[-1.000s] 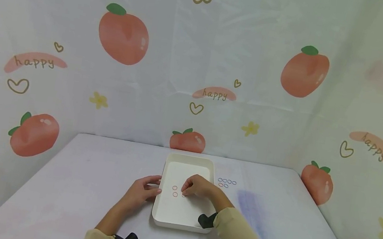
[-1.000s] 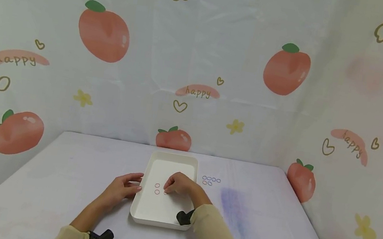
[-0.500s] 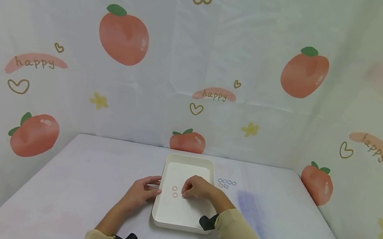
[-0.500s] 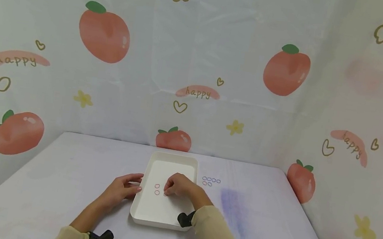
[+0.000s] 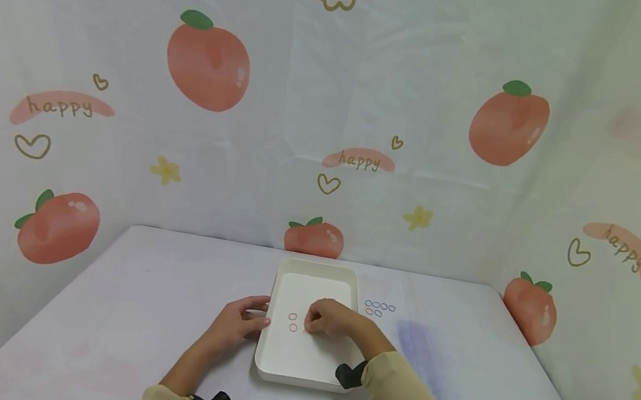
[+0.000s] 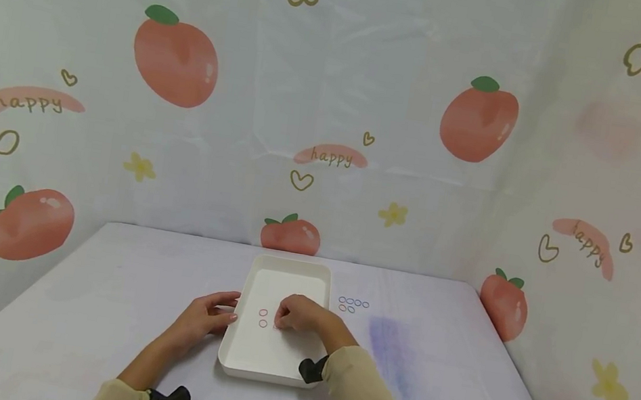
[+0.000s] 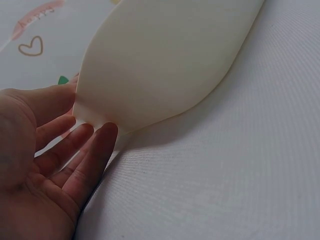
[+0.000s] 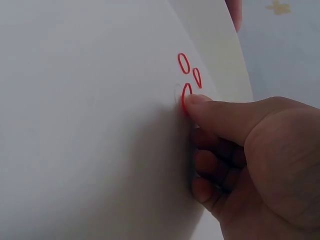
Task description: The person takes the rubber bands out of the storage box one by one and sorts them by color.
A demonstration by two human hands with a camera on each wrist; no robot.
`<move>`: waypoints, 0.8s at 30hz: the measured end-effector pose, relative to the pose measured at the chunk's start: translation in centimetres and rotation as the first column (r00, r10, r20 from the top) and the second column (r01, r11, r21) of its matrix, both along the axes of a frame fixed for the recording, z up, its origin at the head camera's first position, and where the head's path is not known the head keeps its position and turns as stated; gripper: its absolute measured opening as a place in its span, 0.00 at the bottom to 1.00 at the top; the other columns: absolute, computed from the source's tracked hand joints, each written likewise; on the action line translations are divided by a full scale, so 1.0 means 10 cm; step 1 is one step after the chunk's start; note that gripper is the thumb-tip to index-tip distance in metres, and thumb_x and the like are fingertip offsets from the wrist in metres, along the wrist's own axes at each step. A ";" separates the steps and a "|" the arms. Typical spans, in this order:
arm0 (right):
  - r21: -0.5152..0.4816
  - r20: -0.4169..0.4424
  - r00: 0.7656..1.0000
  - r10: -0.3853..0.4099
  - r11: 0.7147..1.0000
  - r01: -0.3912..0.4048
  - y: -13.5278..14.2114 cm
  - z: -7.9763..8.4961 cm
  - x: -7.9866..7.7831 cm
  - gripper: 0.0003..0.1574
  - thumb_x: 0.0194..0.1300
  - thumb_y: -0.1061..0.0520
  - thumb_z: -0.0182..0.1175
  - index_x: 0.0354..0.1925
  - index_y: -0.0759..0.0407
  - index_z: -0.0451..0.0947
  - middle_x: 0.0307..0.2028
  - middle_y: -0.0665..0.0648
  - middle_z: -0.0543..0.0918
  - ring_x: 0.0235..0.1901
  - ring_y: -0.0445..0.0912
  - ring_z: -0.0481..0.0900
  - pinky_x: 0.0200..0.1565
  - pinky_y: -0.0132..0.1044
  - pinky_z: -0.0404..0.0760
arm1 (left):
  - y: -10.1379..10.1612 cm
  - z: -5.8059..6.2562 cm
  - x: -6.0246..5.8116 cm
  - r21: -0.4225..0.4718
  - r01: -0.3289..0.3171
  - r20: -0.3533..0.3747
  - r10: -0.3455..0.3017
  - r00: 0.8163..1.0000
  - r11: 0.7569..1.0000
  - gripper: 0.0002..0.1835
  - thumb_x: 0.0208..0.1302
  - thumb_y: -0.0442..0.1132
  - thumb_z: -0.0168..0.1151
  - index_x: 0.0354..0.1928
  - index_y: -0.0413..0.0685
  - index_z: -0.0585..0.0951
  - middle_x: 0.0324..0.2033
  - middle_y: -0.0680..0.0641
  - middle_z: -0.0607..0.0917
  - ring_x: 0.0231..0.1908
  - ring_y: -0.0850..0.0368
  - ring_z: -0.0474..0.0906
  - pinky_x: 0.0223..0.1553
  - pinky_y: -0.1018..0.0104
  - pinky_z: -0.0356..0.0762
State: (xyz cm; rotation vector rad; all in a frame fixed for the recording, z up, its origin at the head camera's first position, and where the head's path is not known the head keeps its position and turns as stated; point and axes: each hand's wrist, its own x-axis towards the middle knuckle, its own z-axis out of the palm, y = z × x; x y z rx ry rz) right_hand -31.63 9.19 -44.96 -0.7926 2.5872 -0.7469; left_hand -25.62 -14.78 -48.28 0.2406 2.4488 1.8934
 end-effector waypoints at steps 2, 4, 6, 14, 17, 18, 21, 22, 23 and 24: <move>-0.008 -0.004 1.000 -0.013 1.000 0.013 0.01 0.02 0.00 0.08 0.63 0.60 0.65 0.27 0.54 0.78 0.24 0.47 0.76 0.29 0.41 0.71 0.33 0.33 0.71 | 0.01 0.00 0.00 0.006 0.003 0.003 -0.003 1.000 1.000 0.27 0.62 0.35 0.67 0.63 0.38 0.73 0.53 0.37 0.79 0.45 0.48 0.82 0.41 0.57 0.81; -0.015 -0.019 0.999 -0.028 1.000 0.027 0.03 0.05 0.00 0.08 0.63 0.60 0.66 0.27 0.53 0.78 0.25 0.47 0.76 0.30 0.41 0.72 0.35 0.34 0.71 | 0.01 0.00 0.00 0.011 0.003 0.008 -0.003 1.000 1.000 0.27 0.62 0.35 0.67 0.63 0.38 0.73 0.54 0.37 0.79 0.45 0.48 0.82 0.41 0.57 0.81; -0.025 -0.042 0.998 -0.036 0.999 0.035 0.06 0.08 0.00 0.07 0.62 0.61 0.66 0.28 0.54 0.78 0.26 0.48 0.76 0.31 0.42 0.72 0.36 0.35 0.72 | 0.01 0.00 0.00 0.013 0.002 0.012 -0.002 1.000 1.000 0.27 0.62 0.35 0.66 0.63 0.38 0.73 0.54 0.37 0.79 0.45 0.48 0.82 0.41 0.57 0.81; -0.115 -0.107 0.993 -0.049 0.993 0.037 0.20 0.20 -0.03 0.06 0.64 0.62 0.64 0.30 0.57 0.76 0.27 0.48 0.75 0.31 0.43 0.71 0.34 0.34 0.72 | 0.01 0.00 0.01 0.002 -0.009 0.018 0.009 1.000 1.000 0.27 0.62 0.36 0.67 0.63 0.39 0.74 0.54 0.38 0.79 0.45 0.48 0.82 0.41 0.57 0.81; -0.149 -0.117 0.990 -0.079 0.987 0.061 0.26 0.23 -0.05 0.06 0.64 0.62 0.64 0.31 0.57 0.76 0.28 0.49 0.74 0.31 0.43 0.71 0.33 0.34 0.72 | 0.01 0.00 0.02 -0.001 -0.010 0.019 0.010 1.000 1.000 0.27 0.61 0.36 0.67 0.63 0.40 0.74 0.54 0.38 0.79 0.45 0.48 0.82 0.41 0.57 0.81; -0.157 -0.128 0.988 -0.083 0.986 0.062 0.29 0.25 -0.05 0.06 0.64 0.62 0.64 0.31 0.58 0.76 0.28 0.49 0.74 0.31 0.42 0.71 0.33 0.34 0.72 | 0.01 0.00 0.02 -0.002 -0.010 0.018 0.010 1.000 1.000 0.27 0.61 0.37 0.67 0.63 0.40 0.74 0.54 0.38 0.79 0.45 0.48 0.82 0.41 0.57 0.81; -0.182 -0.172 0.982 -0.077 0.982 0.045 0.39 0.29 -0.06 0.05 0.64 0.63 0.63 0.31 0.59 0.77 0.29 0.50 0.74 0.31 0.43 0.70 0.33 0.34 0.72 | 0.01 0.00 0.02 -0.004 -0.016 0.022 0.016 1.000 1.000 0.27 0.61 0.37 0.68 0.63 0.40 0.74 0.54 0.38 0.79 0.44 0.49 0.82 0.41 0.57 0.81; -0.188 -0.191 0.979 -0.072 0.981 0.035 0.42 0.30 -0.07 0.05 0.65 0.64 0.62 0.32 0.59 0.77 0.29 0.50 0.73 0.31 0.43 0.70 0.34 0.34 0.72 | 0.01 0.01 0.02 -0.005 -0.015 0.022 0.015 1.000 1.000 0.27 0.62 0.37 0.67 0.63 0.40 0.74 0.54 0.38 0.79 0.44 0.49 0.82 0.41 0.57 0.81; -0.195 -0.208 0.976 -0.071 0.980 0.030 0.46 0.32 -0.07 0.04 0.65 0.64 0.62 0.32 0.60 0.76 0.29 0.50 0.73 0.31 0.43 0.70 0.34 0.35 0.72 | 0.01 0.01 0.02 -0.005 -0.014 0.024 0.014 1.000 1.000 0.27 0.62 0.37 0.67 0.63 0.41 0.74 0.54 0.38 0.79 0.44 0.49 0.82 0.41 0.57 0.81; -0.198 -0.218 0.973 -0.073 0.980 0.029 0.49 0.33 -0.08 0.04 0.65 0.64 0.61 0.32 0.60 0.76 0.30 0.50 0.73 0.31 0.43 0.70 0.34 0.35 0.72 | 0.01 0.01 0.02 -0.004 -0.015 0.025 0.015 1.000 1.000 0.27 0.62 0.37 0.67 0.63 0.41 0.74 0.54 0.39 0.79 0.44 0.49 0.82 0.41 0.57 0.81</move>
